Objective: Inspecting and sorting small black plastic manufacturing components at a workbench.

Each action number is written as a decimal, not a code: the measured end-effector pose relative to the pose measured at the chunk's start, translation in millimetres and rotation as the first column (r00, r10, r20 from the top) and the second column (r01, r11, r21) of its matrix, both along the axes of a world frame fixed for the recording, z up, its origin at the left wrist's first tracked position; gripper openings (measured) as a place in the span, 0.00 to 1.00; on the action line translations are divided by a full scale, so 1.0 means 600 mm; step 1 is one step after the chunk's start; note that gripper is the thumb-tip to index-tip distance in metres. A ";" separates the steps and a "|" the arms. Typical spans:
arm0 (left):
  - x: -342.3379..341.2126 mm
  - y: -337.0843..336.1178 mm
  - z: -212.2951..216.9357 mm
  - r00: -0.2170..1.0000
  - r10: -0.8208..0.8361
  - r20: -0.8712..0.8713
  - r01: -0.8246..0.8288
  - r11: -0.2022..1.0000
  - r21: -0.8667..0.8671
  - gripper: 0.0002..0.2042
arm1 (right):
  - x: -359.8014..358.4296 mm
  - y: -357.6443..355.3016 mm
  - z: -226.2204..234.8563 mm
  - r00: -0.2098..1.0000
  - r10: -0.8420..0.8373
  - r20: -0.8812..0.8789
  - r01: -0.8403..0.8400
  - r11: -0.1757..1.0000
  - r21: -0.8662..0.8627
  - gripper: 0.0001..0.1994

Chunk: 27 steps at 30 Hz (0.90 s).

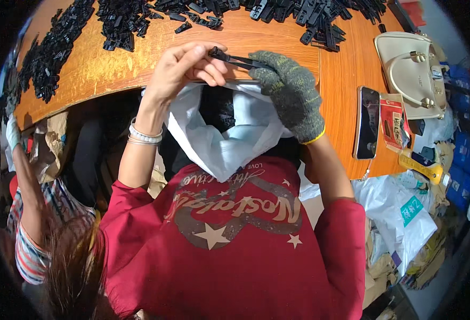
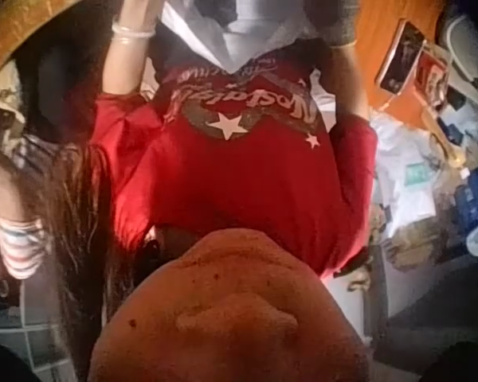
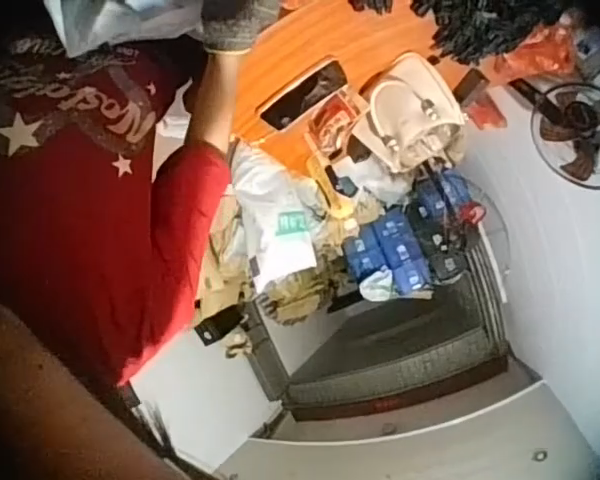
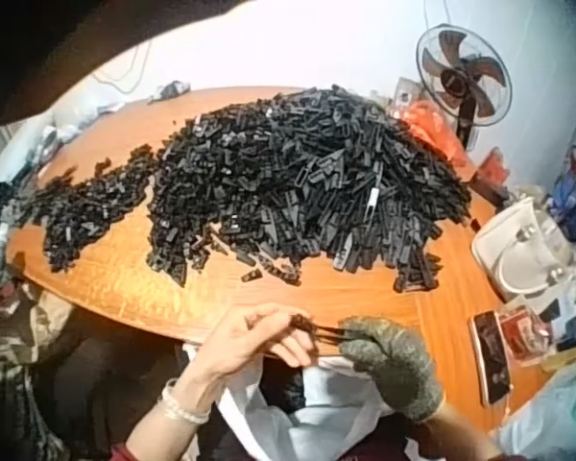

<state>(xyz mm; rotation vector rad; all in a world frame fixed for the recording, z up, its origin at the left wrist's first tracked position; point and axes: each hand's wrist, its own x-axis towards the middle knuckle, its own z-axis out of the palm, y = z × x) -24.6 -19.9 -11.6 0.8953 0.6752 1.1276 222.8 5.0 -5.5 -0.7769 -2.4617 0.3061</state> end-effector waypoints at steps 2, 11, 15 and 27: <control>-0.001 -0.007 -0.011 0.992 -0.011 0.122 0.017 0.999 -0.047 0.19 | -0.012 -0.017 0.021 0.979 -0.167 -0.117 0.090 0.870 -0.486 0.15; 0.052 -0.036 0.029 0.999 0.049 0.011 -0.041 0.928 -0.371 0.18 | -0.034 -0.032 0.057 0.996 0.004 -0.093 -0.023 0.977 -0.210 0.15; 0.057 -0.043 0.041 0.995 0.069 -0.073 -0.090 0.934 -0.345 0.15 | -0.036 -0.034 0.054 0.997 -0.020 -0.080 0.005 0.983 -0.183 0.15; 0.026 0.021 0.014 0.472 0.573 -0.669 -0.334 0.819 0.466 0.11 | -0.017 -0.038 0.085 0.998 -0.003 -0.063 -0.041 0.730 -0.682 0.13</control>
